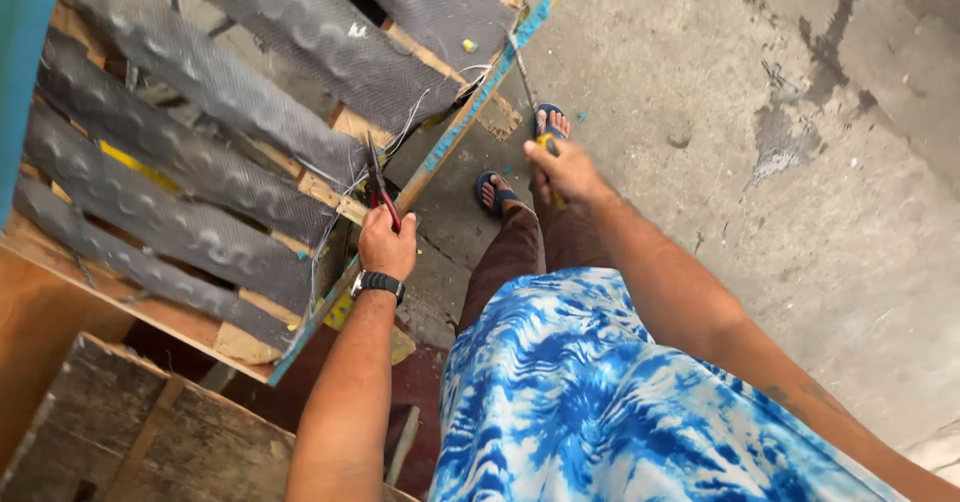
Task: Disassembling a car seat by removing staples and wires from the frame using a screwdriver and pliers
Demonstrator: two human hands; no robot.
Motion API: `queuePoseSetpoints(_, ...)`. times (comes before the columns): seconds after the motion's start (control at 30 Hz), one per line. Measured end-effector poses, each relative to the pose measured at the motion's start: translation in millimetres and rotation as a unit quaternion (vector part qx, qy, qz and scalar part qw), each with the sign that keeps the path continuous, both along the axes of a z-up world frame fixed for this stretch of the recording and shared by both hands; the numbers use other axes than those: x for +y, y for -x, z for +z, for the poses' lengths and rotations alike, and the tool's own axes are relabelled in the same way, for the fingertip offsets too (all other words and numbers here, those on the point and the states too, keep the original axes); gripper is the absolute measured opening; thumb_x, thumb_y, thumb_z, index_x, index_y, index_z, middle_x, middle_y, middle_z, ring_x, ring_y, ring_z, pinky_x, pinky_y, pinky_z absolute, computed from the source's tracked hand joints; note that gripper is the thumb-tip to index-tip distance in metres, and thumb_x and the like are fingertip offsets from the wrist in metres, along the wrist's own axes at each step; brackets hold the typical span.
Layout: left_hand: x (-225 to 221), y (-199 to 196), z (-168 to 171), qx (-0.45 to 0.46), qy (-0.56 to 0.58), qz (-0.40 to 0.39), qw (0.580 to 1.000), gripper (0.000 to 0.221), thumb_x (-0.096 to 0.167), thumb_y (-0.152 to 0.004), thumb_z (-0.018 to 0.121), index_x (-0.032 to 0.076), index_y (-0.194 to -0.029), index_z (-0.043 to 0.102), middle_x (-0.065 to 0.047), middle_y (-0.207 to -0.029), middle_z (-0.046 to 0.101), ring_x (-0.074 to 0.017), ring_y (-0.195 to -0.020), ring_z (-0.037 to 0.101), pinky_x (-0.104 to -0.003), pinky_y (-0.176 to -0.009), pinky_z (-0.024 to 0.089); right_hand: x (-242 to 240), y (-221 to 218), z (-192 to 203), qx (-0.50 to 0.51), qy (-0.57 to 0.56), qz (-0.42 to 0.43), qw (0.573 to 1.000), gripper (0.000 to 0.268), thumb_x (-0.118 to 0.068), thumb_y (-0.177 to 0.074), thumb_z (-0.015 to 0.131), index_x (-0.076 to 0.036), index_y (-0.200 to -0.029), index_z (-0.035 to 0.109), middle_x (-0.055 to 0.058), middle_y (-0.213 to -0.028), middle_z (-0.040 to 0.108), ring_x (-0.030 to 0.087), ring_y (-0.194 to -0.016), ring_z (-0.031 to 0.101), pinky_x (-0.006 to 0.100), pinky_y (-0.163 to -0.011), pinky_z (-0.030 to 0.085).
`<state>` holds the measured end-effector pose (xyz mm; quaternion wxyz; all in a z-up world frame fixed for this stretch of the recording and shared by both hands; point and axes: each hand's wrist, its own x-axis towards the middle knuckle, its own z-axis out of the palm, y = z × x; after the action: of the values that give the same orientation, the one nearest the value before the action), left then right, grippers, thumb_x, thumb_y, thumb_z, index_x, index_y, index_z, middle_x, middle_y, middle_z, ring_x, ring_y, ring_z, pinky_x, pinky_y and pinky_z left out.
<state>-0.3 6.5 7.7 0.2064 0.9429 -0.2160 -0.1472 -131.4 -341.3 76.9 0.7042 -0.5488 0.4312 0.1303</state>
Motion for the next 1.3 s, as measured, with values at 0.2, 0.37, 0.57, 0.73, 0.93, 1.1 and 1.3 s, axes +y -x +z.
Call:
queuePoseSetpoints(0.2, -36, 12, 86, -0.159, 0.053, -0.063, 0.984, 0.031, 0.034, -0.1, 0.07, 0.004, -0.094, 0.07, -0.014, -0.111, 0.066, -0.0401, -0.114, 0.063, -0.05, -0.098, 0.049, -63, 29, 2, 0.098, 0.171, 0.179, 0.964, 0.049, -0.058, -0.093, 0.072, -0.016, -0.073, 0.058, 0.006, -0.046, 0.056, 0.021, -0.046, 0.061, 0.031, -0.054, 0.048)
queuePoseSetpoints(0.37, -117, 13, 66, -0.207, 0.105, -0.125, 0.965, 0.036, 0.038, -0.096, 0.073, 0.009, -0.078, 0.061, -0.011, -0.11, 0.064, -0.0412, -0.12, 0.059, -0.055, -0.095, 0.046, -69, 81, 16, 0.15, 0.183, 0.122, 0.964, 0.048, -0.052, -0.094, 0.073, -0.015, -0.068, 0.058, 0.006, -0.046, 0.058, 0.019, -0.044, 0.064, 0.029, -0.046, 0.05)
queuePoseSetpoints(0.57, -194, 15, 21, -0.204, 0.055, -0.16, 0.964, 0.037, 0.045, -0.094, 0.069, 0.012, -0.077, 0.064, -0.009, -0.104, 0.062, -0.0382, -0.119, 0.057, -0.054, -0.089, 0.046, -62, 105, 58, 0.135, 0.181, 0.022, 0.974, 0.04, -0.039, -0.095, 0.073, -0.013, -0.068, 0.057, 0.007, -0.046, 0.056, 0.017, -0.042, 0.061, 0.028, -0.044, 0.048)
queuePoseSetpoints(0.73, -214, 33, 9, -0.195, 0.01, -0.138, 0.971, 0.039, 0.047, -0.095, 0.066, 0.012, -0.079, 0.063, -0.007, -0.098, 0.058, -0.0353, -0.113, 0.059, -0.051, -0.083, 0.05, -91, 109, 49, 0.133, 0.154, -0.001, 0.979, 0.04, -0.039, -0.096, 0.076, -0.011, -0.073, 0.059, 0.008, -0.046, 0.055, 0.018, -0.041, 0.06, 0.027, -0.043, 0.048)
queuePoseSetpoints(0.93, -236, 66, 4, -0.231, 0.034, -0.078, 0.969, 0.043, 0.046, -0.1, 0.062, 0.01, -0.077, 0.057, -0.008, -0.099, 0.058, -0.038, -0.113, 0.06, -0.051, -0.082, 0.05, -154, 128, 35, 0.115, 0.148, 0.04, 0.982, 0.035, -0.034, -0.096, 0.076, -0.008, -0.08, 0.058, 0.01, -0.051, 0.055, 0.018, -0.043, 0.059, 0.028, -0.043, 0.051)
queuePoseSetpoints(1.1, -254, 82, 1, -0.268, 0.046, -0.012, 0.962, 0.043, 0.043, -0.101, 0.065, 0.011, -0.074, 0.056, -0.007, -0.106, 0.06, -0.038, -0.118, 0.061, -0.049, -0.09, 0.049, -207, 155, 13, 0.125, 0.169, 0.088, 0.974, 0.037, -0.034, -0.095, 0.076, -0.005, -0.08, 0.058, 0.014, -0.054, 0.056, 0.023, -0.044, 0.061, 0.032, -0.043, 0.054)
queuePoseSetpoints(1.3, -262, 96, -2, -0.289, 0.034, 0.031, 0.956, 0.043, 0.042, -0.099, 0.067, 0.011, -0.073, 0.055, -0.006, -0.106, 0.06, -0.037, -0.119, 0.061, -0.05, -0.09, 0.048, -227, 157, 41, 0.124, 0.164, 0.066, 0.977, 0.032, -0.03, -0.096, 0.073, -0.006, -0.083, 0.057, 0.01, -0.054, 0.052, 0.018, -0.043, 0.057, 0.029, -0.041, 0.052)
